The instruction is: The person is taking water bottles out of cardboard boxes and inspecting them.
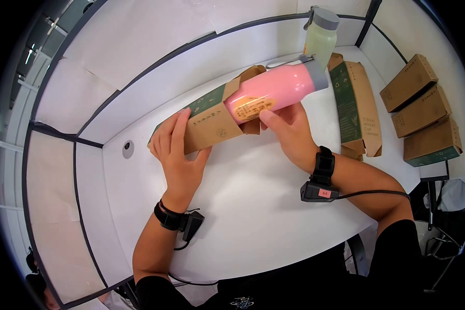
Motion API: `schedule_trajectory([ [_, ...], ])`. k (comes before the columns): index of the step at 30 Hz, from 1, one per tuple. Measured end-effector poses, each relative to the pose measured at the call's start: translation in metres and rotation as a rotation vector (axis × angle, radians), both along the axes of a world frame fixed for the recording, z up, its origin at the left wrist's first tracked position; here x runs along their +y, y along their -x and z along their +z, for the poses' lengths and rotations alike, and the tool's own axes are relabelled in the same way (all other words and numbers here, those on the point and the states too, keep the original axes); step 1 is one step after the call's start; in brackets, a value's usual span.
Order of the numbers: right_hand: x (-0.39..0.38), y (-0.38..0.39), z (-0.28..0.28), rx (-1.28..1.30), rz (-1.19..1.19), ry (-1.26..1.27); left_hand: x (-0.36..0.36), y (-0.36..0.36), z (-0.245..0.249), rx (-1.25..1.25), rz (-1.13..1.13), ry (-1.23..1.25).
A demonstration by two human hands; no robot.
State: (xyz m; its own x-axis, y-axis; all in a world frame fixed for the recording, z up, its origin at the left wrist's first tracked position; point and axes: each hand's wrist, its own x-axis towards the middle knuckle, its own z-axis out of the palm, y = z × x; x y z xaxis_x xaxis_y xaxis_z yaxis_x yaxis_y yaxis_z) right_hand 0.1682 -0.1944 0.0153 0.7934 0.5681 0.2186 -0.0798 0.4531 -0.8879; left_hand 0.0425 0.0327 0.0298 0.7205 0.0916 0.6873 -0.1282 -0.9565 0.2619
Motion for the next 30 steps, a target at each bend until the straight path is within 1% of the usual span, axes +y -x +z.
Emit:
schedule_trajectory([
  [2,0.001,0.0,0.0,-0.065,-0.136,-0.102,0.0,-0.001,0.0,-0.012,0.004,-0.002],
  [3,0.0,-0.001,0.001,-0.071,-0.135,-0.099,-0.001,-0.001,0.0,-0.017,0.005,0.001],
  [5,-0.001,-0.003,0.002,-0.249,-0.278,-0.087,-0.002,0.0,0.002,0.003,0.012,0.01],
  [6,-0.001,-0.004,0.004,-0.252,-0.276,-0.084,-0.002,0.0,0.003,0.0,0.014,0.013],
  [8,0.0,-0.003,0.008,-0.231,-0.285,-0.188,-0.002,0.002,0.004,0.047,-0.006,0.004],
  [9,0.0,-0.004,0.012,-0.233,-0.282,-0.186,-0.003,0.002,0.005,0.044,-0.004,0.006],
  [11,-0.001,-0.007,0.019,-0.256,-0.334,-0.122,-0.005,0.002,0.007,0.08,-0.016,-0.044],
  [13,-0.001,-0.017,0.01,-0.274,-0.344,-0.083,-0.005,0.002,0.006,0.08,0.001,-0.039],
  [15,0.0,-0.024,0.005,-0.33,-0.423,0.06,-0.005,0.002,0.006,0.078,0.015,-0.035],
  [17,0.0,-0.025,0.008,-0.287,-0.408,0.109,-0.005,0.002,0.007,0.092,0.016,-0.036],
  [19,0.002,-0.029,0.008,-0.275,-0.489,0.206,-0.006,0.003,0.008,0.093,0.022,-0.036],
  [29,0.002,-0.043,-0.003,-0.359,-0.543,0.207,-0.007,0.002,0.008,0.107,0.007,-0.046],
  [30,0.001,-0.043,-0.003,-0.421,-0.595,0.276,-0.007,0.002,0.008,0.116,0.009,-0.05],
])
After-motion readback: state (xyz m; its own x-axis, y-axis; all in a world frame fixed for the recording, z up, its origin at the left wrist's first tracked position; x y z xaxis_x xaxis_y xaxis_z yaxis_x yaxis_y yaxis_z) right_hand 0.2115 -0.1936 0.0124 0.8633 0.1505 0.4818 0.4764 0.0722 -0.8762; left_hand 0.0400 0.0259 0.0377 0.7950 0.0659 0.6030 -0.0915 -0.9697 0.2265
